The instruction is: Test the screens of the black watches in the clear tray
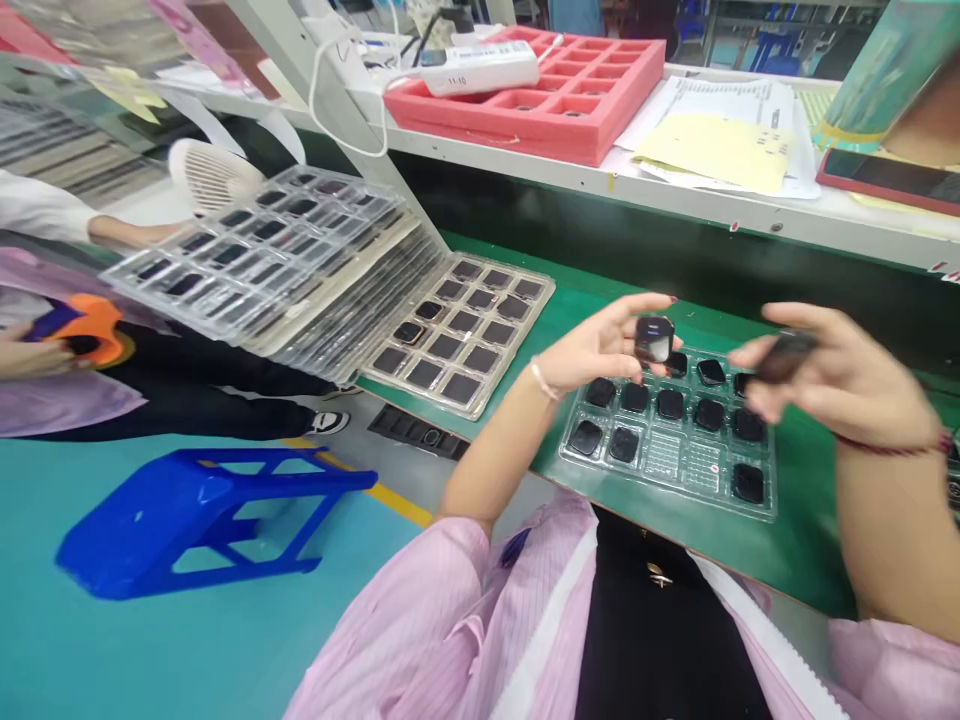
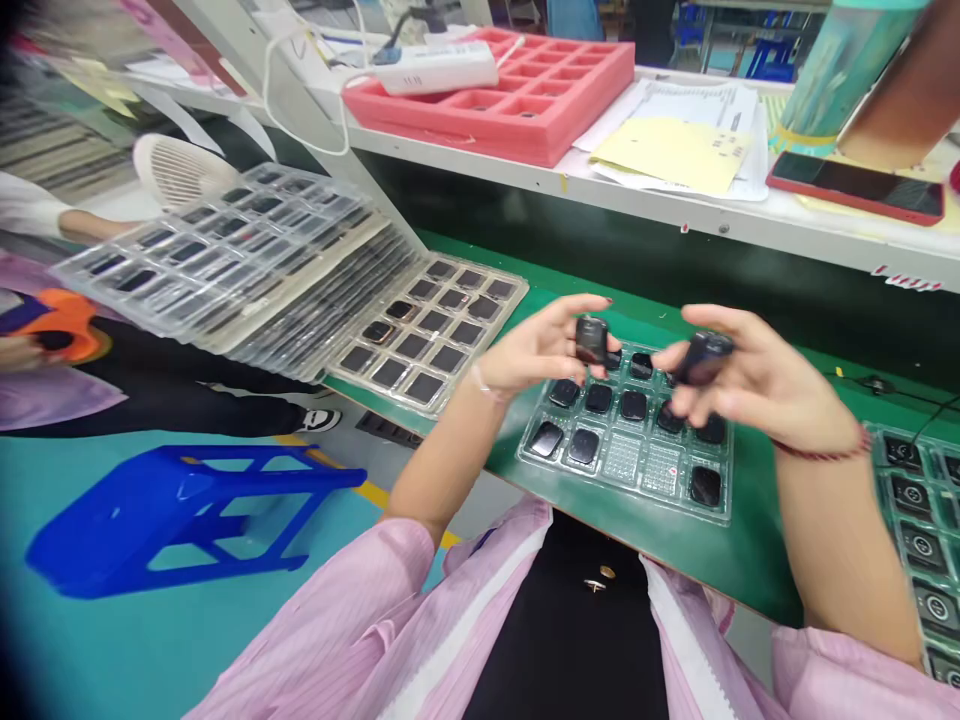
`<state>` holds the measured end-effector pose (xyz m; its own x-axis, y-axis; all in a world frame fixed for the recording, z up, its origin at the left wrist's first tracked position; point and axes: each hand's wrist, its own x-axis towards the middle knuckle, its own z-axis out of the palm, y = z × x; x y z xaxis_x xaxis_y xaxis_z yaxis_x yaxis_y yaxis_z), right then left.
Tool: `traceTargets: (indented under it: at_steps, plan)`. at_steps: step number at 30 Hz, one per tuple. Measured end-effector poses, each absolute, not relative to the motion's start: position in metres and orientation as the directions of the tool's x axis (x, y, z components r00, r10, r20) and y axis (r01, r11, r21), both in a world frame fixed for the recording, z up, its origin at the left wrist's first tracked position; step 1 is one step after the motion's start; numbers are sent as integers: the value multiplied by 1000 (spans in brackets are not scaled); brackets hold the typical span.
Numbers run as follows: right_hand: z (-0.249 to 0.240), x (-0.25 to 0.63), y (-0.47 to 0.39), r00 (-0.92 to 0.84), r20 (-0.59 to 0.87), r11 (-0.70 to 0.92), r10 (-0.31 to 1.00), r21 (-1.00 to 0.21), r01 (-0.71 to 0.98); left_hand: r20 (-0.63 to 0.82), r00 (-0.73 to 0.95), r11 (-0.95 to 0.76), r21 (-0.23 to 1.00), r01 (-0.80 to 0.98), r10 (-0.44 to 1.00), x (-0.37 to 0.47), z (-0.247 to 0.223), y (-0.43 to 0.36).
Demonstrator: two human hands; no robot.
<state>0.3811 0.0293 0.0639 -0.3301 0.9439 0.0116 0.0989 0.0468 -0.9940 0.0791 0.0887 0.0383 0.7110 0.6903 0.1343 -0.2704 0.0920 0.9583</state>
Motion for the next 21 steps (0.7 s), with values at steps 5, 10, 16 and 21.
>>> traceTargets:
  at_steps: [5,10,16,21]
  plan:
    - [-6,353,86,-274,-11,-20,962,-999,-31,-56,597,151,983,-110,800,125,-30,136]
    - [-52,345,97,-217,-7,-3,976,-1000,18,-41,520,74,996,-43,853,135,-54,129]
    - [-49,347,91,-218,24,35,976,-998,44,28,478,5,998,-67,878,136,-61,122]
    - [-51,346,91,-232,41,62,972,-994,86,89,470,-63,995,-71,878,136,-69,122]
